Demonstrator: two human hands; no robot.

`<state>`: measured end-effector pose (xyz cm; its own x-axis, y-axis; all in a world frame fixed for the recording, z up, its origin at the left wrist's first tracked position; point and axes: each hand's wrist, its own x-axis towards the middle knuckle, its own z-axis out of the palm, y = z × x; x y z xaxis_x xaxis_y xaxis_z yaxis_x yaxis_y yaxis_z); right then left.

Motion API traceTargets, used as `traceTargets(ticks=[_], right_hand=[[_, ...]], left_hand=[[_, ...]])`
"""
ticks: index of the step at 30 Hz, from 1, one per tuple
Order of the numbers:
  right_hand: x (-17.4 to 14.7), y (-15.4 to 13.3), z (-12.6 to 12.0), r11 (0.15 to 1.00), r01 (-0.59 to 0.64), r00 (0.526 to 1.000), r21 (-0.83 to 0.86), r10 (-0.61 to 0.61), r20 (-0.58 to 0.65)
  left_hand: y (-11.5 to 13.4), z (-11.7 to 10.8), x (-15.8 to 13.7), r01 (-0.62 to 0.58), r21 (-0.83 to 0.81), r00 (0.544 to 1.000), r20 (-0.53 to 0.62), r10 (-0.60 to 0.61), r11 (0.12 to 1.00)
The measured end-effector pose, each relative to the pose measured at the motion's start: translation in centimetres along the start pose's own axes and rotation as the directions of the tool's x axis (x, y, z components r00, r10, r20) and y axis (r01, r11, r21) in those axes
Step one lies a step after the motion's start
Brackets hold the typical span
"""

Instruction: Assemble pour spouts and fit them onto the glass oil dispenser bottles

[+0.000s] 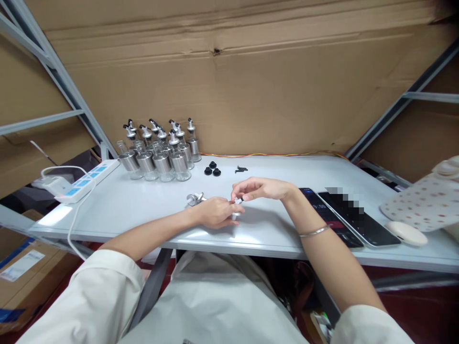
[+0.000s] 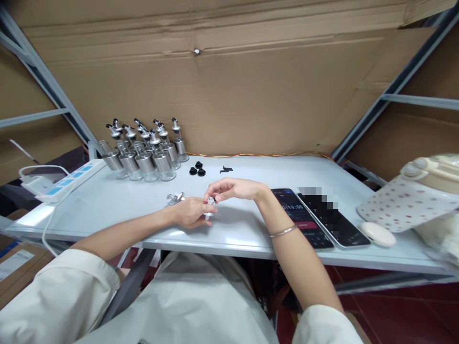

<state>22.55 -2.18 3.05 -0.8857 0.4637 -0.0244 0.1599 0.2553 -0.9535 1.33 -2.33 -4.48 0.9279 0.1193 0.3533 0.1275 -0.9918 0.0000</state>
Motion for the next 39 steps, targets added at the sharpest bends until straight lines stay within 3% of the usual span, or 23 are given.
traceTargets(ticks=[3, 8, 13, 19, 26, 29, 31, 33, 35, 37, 39], right_hand=[[0.1, 0.1, 0.0, 1.000, 0.000, 0.999, 0.011, 0.001, -0.048], [0.6, 0.3, 0.4, 0.994, -0.034, 0.962, 0.105, 0.061, -0.265], [1.1, 0.7, 0.7, 0.986, -0.089, 0.926, 0.141, 0.134, -0.354], [1.0, 0.5, 0.4, 0.991, -0.058, 0.919, 0.123, 0.101, -0.381], [1.1, 0.4, 0.6, 0.995, -0.099, 0.940, -0.030, 0.084, -0.331], [1.1, 0.4, 0.5, 0.994, -0.099, 0.920, -0.049, 0.073, -0.384], [1.0, 0.2, 0.4, 0.993, -0.107, 0.899, -0.058, 0.072, -0.431], [1.0, 0.0, 0.3, 0.991, -0.114, 0.878, -0.066, 0.070, -0.473], [1.0, -0.1, 0.2, 0.991, -0.116, 0.862, -0.072, 0.065, -0.502], [1.0, 0.0, 0.2, 0.990, -0.121, 0.857, -0.070, 0.069, -0.511], [1.0, 0.2, 0.1, 0.989, -0.135, 0.855, -0.066, 0.083, -0.512]], left_hand=[[0.0, -0.1, 0.0, 0.038, -0.033, 0.999, -0.020, -0.039, 0.999], [-0.4, -0.7, 0.1, 0.141, -0.112, 0.975, -0.159, -0.158, 0.984], [-0.7, -1.2, 0.1, 0.143, -0.056, 0.976, -0.158, -0.150, 0.988], [-0.4, -1.2, 0.2, 0.201, -0.069, 0.977, -0.055, -0.204, 0.977], [-0.2, -1.4, 0.6, 0.299, -0.051, 0.954, 0.044, -0.297, 0.953], [-0.5, -1.6, 0.5, 0.285, -0.066, 0.959, 0.010, -0.284, 0.956], [-1.0, -2.0, 0.3, 0.277, -0.135, 0.954, -0.081, -0.289, 0.951], [-1.8, -2.5, 0.2, 0.332, -0.229, 0.904, -0.201, -0.378, 0.915], [-3.0, -3.0, 0.0, 0.454, -0.296, 0.796, -0.287, -0.532, 0.840], [-4.6, -3.3, -0.3, 0.586, -0.323, 0.684, -0.296, -0.667, 0.743], [-6.3, -3.1, -0.9, 0.673, -0.364, 0.607, -0.225, -0.762, 0.644]])
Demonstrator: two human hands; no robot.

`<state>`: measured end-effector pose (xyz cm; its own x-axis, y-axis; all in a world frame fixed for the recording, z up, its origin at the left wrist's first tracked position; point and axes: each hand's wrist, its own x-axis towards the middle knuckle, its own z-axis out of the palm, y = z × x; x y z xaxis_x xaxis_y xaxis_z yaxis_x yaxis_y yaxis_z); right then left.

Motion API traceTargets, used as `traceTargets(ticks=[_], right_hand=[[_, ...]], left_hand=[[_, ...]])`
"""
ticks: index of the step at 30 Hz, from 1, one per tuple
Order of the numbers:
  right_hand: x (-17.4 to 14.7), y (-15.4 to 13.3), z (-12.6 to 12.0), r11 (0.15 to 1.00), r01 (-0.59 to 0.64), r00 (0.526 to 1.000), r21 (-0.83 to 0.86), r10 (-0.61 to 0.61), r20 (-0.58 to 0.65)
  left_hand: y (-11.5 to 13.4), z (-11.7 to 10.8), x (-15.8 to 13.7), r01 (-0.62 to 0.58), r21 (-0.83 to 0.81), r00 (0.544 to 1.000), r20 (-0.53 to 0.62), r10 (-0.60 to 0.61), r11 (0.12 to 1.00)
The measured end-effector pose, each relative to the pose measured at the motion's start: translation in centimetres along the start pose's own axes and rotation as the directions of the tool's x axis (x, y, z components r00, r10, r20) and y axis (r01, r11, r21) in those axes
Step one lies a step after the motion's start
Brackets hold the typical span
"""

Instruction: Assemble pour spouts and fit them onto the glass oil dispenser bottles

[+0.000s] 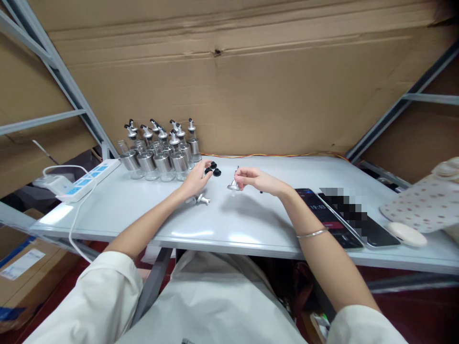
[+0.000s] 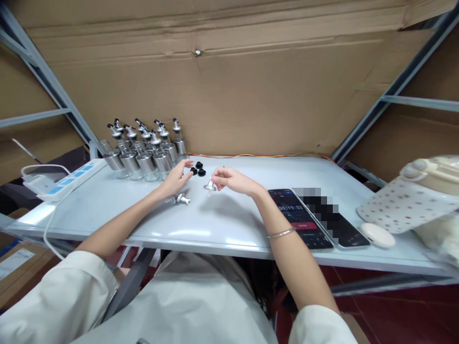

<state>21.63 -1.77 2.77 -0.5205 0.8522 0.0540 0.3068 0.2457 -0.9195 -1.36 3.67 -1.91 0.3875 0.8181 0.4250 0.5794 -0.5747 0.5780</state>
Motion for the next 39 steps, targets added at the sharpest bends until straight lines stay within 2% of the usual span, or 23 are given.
traceTargets(ticks=[2, 5, 10, 13, 18, 24, 28, 31, 35, 37, 39], right_hand=[[0.0, 0.2, 0.0, 1.000, -0.002, 1.000, -0.005, 0.002, -0.005], [0.1, 0.4, 0.0, 1.000, 0.009, 1.000, -0.004, -0.009, -0.003], [0.1, 0.3, 0.0, 1.000, 0.016, 1.000, 0.009, -0.016, 0.012], [0.1, 0.3, 0.1, 1.000, 0.013, 1.000, 0.006, -0.013, 0.017], [0.1, 0.2, 0.2, 1.000, 0.009, 1.000, 0.013, -0.009, 0.011], [-0.2, -0.6, 0.4, 0.999, -0.046, 0.999, -0.006, 0.046, -0.019], [-0.1, -0.3, 0.5, 1.000, -0.006, 1.000, 0.022, 0.006, -0.025], [0.1, 0.2, 0.4, 0.996, 0.045, 0.996, 0.080, -0.039, -0.080], [0.1, 0.1, 0.0, 0.980, 0.126, 0.974, 0.157, -0.092, -0.207], [0.0, -0.2, -0.2, 0.970, 0.164, 0.951, 0.181, -0.107, -0.289], [-0.1, -0.4, -0.4, 0.961, 0.195, 0.927, 0.197, -0.115, -0.357]], left_hand=[[-1.7, 0.1, 0.7, 0.118, -0.040, 0.991, 0.065, -0.115, 0.992], [-3.8, 0.6, 1.2, 0.181, -0.064, 0.976, 0.133, -0.171, 0.981], [-4.8, 0.8, 1.6, 0.158, -0.079, 0.980, 0.137, -0.146, 0.984], [-4.5, 0.5, 1.6, 0.119, -0.015, 0.989, 0.086, -0.117, 0.993], [-4.0, 0.4, 1.2, 0.063, 0.054, 0.993, 0.099, -0.068, 0.997], [-3.8, 0.6, 0.8, -0.016, 0.095, 0.998, 0.060, 0.010, 0.995], [-3.8, 0.4, 0.9, -0.092, 0.102, 0.995, 0.048, 0.087, 0.991], [-3.0, 0.3, 0.8, -0.153, 0.045, 0.988, 0.012, 0.152, 0.987], [-0.2, 0.6, -0.3, -0.252, -0.053, 0.962, -0.124, 0.244, 0.966], [1.6, 0.8, -1.2, -0.350, -0.084, 0.925, -0.187, 0.331, 0.933], [3.1, 1.0, -2.0, -0.473, -0.077, 0.865, -0.233, 0.445, 0.878]])
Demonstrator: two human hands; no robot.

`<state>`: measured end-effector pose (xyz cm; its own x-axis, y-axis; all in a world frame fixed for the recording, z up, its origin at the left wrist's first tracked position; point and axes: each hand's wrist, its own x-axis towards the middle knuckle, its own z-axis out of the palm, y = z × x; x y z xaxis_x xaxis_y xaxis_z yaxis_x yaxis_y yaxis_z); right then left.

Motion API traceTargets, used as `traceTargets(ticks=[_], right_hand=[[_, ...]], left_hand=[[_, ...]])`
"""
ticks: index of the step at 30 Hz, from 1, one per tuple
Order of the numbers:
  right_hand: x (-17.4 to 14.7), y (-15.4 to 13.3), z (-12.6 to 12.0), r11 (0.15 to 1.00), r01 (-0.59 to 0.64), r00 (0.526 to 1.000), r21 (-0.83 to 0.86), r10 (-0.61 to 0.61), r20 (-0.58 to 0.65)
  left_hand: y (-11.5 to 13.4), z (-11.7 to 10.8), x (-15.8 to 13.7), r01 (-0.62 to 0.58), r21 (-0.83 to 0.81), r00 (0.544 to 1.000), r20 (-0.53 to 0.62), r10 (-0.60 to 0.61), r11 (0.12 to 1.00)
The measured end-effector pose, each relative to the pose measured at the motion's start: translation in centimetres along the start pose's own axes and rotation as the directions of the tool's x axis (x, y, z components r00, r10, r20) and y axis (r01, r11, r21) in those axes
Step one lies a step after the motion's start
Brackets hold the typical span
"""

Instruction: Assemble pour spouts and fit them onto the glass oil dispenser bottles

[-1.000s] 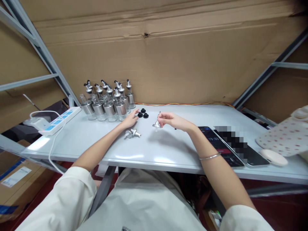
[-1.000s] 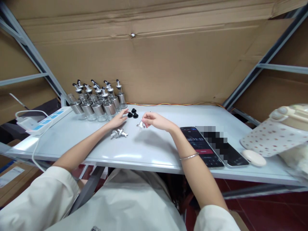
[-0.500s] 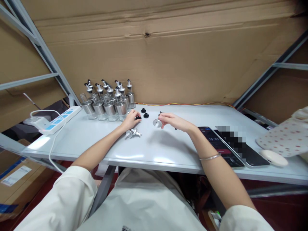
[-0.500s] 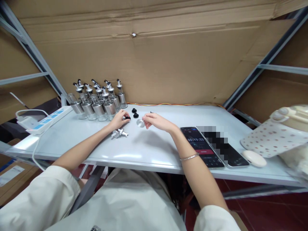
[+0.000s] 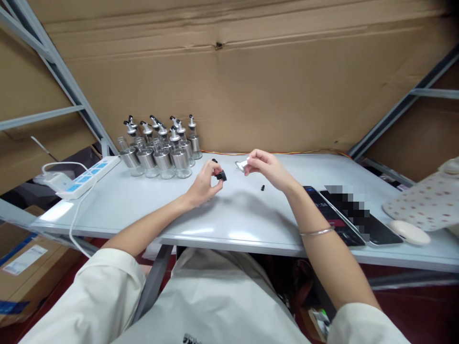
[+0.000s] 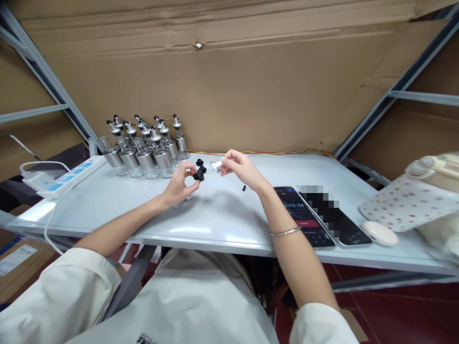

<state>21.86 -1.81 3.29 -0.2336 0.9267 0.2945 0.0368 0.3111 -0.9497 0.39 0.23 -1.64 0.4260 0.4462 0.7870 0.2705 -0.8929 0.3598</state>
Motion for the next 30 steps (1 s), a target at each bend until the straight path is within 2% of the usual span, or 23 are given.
traceTargets(ticks=[2, 4, 8, 13, 24, 30], right_hand=[[0.0, -0.2, 0.0, 1.000, 0.014, 0.999, 0.010, -0.014, -0.029], [-0.1, -0.3, 0.2, 1.000, 0.020, 1.000, 0.007, -0.020, -0.005], [-0.2, -0.2, 0.4, 1.000, 0.021, 0.997, 0.004, -0.022, 0.076], [-0.3, 0.0, 0.2, 0.999, 0.046, 0.995, -0.012, -0.045, 0.084], [-0.6, -0.4, 0.2, 1.000, 0.019, 0.984, -0.018, -0.016, 0.175], [-0.6, -0.5, 0.4, 0.999, -0.020, 0.984, -0.027, 0.025, 0.179]], left_hand=[[1.2, 0.2, -0.1, -0.121, 0.001, 0.992, -0.030, 0.121, 0.993], [1.9, 0.2, -0.2, -0.189, -0.001, 0.980, -0.059, 0.188, 0.982], [2.1, 0.3, -0.3, -0.223, -0.048, 0.970, -0.109, 0.216, 0.974], [2.2, 0.1, -0.2, -0.301, -0.042, 0.949, -0.110, 0.295, 0.953], [2.3, 0.1, -0.2, -0.318, -0.030, 0.941, -0.129, 0.312, 0.948], [2.2, 0.1, -0.2, -0.318, -0.030, 0.941, -0.134, 0.312, 0.948]])
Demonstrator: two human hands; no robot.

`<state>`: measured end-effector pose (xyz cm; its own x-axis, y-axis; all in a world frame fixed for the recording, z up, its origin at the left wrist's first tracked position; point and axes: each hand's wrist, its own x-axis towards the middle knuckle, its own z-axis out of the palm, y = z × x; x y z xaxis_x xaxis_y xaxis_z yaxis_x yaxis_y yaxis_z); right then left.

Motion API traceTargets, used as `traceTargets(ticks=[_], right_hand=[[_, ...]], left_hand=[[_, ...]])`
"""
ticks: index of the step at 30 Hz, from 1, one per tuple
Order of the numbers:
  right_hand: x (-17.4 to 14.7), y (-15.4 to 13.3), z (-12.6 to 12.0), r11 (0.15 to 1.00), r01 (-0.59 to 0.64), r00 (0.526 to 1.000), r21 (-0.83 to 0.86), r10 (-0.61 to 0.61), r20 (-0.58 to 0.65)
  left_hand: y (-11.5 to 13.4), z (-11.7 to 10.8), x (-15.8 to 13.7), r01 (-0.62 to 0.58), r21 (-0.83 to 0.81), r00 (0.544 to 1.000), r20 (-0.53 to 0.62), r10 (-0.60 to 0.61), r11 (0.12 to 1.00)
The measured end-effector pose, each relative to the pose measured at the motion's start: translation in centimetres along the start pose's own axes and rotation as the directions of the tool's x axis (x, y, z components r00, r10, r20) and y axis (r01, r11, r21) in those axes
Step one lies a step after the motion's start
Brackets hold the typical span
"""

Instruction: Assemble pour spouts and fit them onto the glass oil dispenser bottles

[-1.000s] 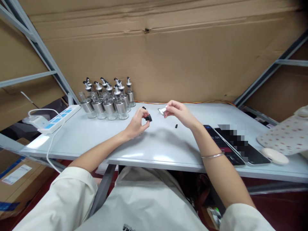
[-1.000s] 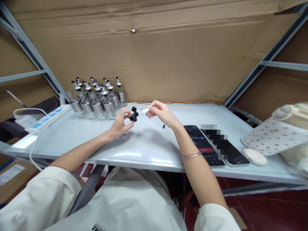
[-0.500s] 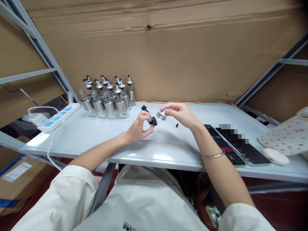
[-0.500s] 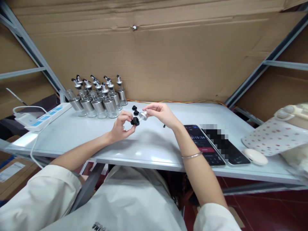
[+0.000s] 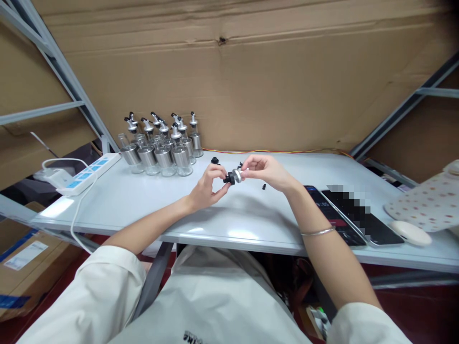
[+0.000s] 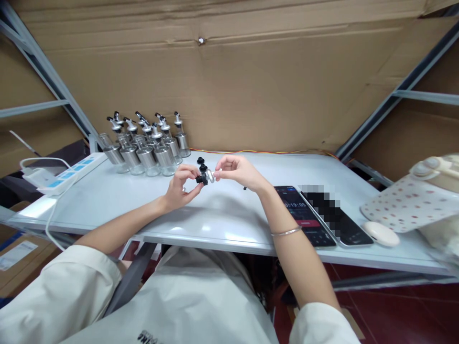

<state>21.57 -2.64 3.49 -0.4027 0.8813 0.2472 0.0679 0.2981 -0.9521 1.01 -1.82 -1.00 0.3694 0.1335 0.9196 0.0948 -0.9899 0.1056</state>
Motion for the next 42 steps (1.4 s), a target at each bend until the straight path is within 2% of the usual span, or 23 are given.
traceTargets(ticks=[6, 11, 15, 24, 34, 42], right_hand=[[-0.2, -0.3, 0.1, 0.999, -0.030, 0.999, -0.033, 0.031, 0.024], [-0.3, -0.5, 0.2, 0.997, -0.075, 0.996, -0.015, 0.076, 0.054], [-0.3, -0.4, 0.4, 0.998, -0.064, 0.997, 0.019, 0.064, 0.036], [0.0, 0.5, 0.1, 0.992, -0.094, 0.991, 0.086, 0.084, 0.108], [-0.1, 0.2, 0.3, 0.991, -0.117, 0.983, 0.059, 0.107, 0.150], [0.1, 0.2, 0.8, 0.989, -0.142, 0.978, 0.029, 0.136, 0.158]], left_hand=[[0.0, 0.1, -0.3, 0.130, -0.077, 0.991, -0.003, -0.131, 0.988], [0.0, 0.0, 0.0, 0.218, -0.097, 0.975, -0.032, -0.222, 0.971], [-0.4, 0.0, 0.0, 0.270, -0.100, 0.961, -0.040, -0.275, 0.958], [-0.2, -0.2, -0.1, 0.116, 0.067, 0.993, -0.012, -0.115, 0.991], [0.1, -0.1, 0.0, 0.043, 0.015, 0.999, -0.033, -0.043, 0.999], [-0.3, 0.0, -0.6, -0.001, 0.030, 1.000, 0.004, 0.001, 1.000]])
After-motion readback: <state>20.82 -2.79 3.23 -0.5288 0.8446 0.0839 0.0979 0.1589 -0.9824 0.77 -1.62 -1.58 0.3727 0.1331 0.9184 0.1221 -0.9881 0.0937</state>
